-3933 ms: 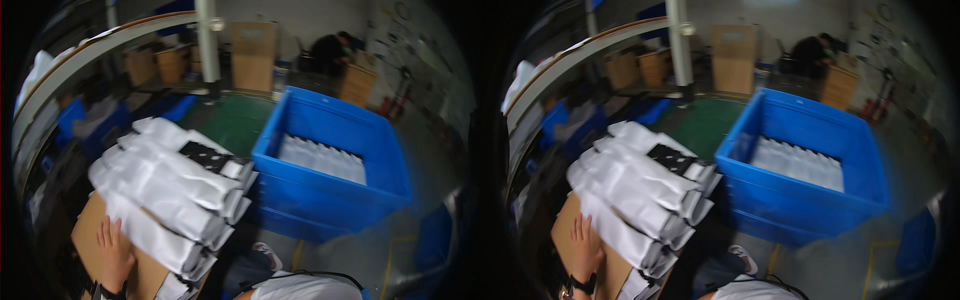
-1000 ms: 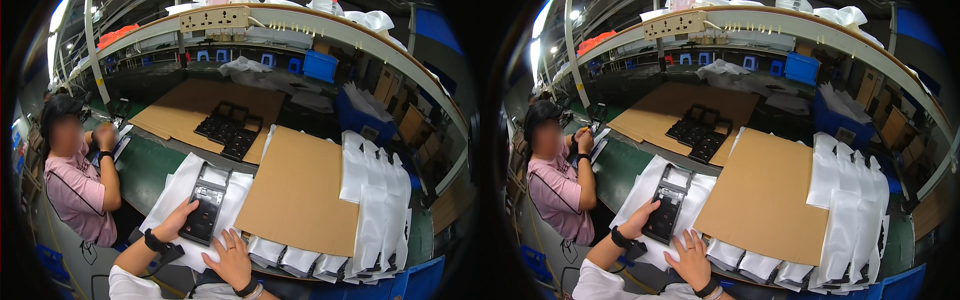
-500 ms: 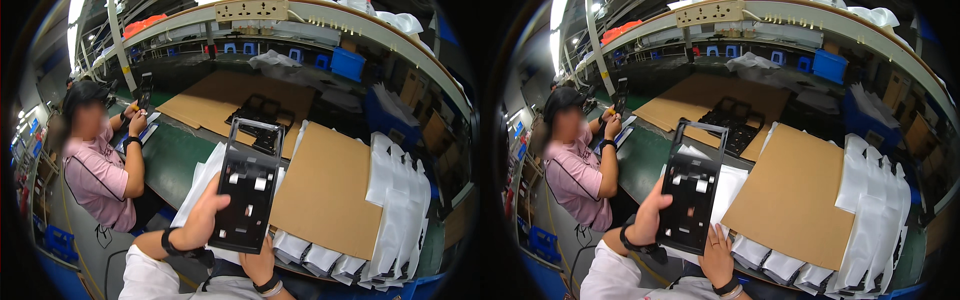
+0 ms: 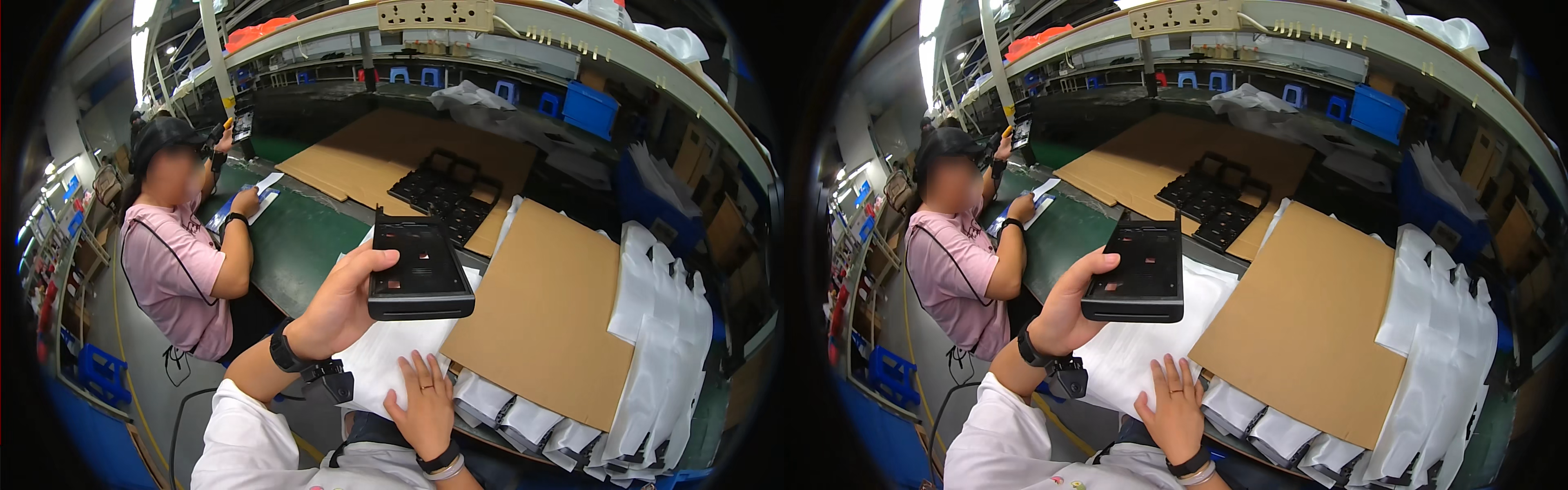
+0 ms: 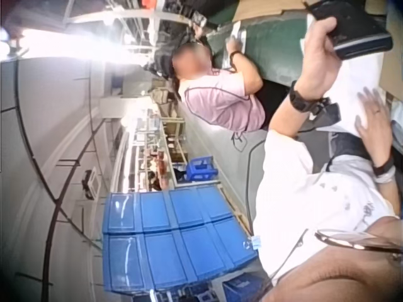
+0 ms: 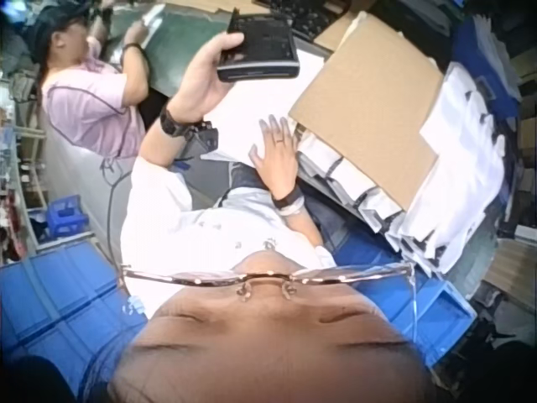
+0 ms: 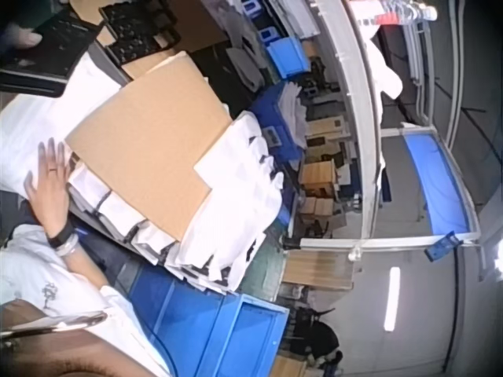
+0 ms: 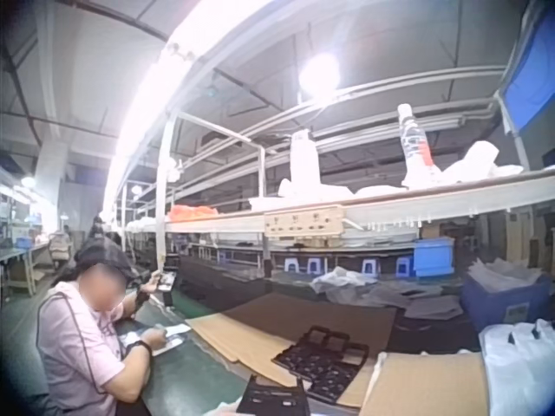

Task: Inspecting and inserting black electronic device housings into protective white foam sleeves on a factory assembly line.

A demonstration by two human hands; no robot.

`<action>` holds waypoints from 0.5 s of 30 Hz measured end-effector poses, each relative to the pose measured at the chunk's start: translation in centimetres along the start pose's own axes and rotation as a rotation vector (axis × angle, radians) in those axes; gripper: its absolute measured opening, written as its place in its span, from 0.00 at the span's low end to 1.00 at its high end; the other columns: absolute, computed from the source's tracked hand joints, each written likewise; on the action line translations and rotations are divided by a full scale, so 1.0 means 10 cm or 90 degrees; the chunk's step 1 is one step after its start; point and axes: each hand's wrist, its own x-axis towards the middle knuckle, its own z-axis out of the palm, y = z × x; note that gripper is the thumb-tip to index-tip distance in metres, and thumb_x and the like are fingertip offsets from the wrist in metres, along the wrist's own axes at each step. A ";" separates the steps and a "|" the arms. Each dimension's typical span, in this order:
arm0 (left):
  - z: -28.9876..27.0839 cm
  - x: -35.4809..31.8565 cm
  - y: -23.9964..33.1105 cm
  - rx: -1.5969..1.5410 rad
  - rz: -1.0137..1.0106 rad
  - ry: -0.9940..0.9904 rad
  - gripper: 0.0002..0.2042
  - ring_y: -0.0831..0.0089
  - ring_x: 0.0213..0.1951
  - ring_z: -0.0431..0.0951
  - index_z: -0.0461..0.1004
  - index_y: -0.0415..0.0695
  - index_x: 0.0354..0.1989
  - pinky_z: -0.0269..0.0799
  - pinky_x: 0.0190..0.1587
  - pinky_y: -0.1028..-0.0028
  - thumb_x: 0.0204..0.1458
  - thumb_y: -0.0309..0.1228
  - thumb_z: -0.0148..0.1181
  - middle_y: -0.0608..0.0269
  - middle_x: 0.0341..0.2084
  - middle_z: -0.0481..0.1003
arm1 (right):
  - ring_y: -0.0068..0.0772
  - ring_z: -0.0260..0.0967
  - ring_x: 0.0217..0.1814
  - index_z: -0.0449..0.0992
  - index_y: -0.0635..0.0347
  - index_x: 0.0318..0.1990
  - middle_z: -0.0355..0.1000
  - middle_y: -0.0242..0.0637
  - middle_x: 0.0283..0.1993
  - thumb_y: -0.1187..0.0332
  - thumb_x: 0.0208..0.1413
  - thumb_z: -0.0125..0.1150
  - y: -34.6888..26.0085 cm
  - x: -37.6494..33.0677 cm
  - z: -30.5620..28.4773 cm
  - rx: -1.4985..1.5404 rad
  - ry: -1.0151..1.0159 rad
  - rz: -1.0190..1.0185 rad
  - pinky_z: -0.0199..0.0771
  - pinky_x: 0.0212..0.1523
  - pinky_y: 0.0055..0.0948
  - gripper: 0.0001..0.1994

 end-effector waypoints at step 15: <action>0.44 1.88 -0.97 0.976 0.300 -0.215 0.22 0.47 0.38 0.72 0.68 0.31 0.49 0.68 0.42 0.59 0.43 0.27 0.56 0.42 0.33 0.72 | 0.45 0.52 0.66 0.68 0.57 0.56 0.61 0.42 0.61 0.59 0.51 0.54 0.12 -0.12 -0.02 0.028 -0.009 0.017 0.56 0.58 0.47 0.24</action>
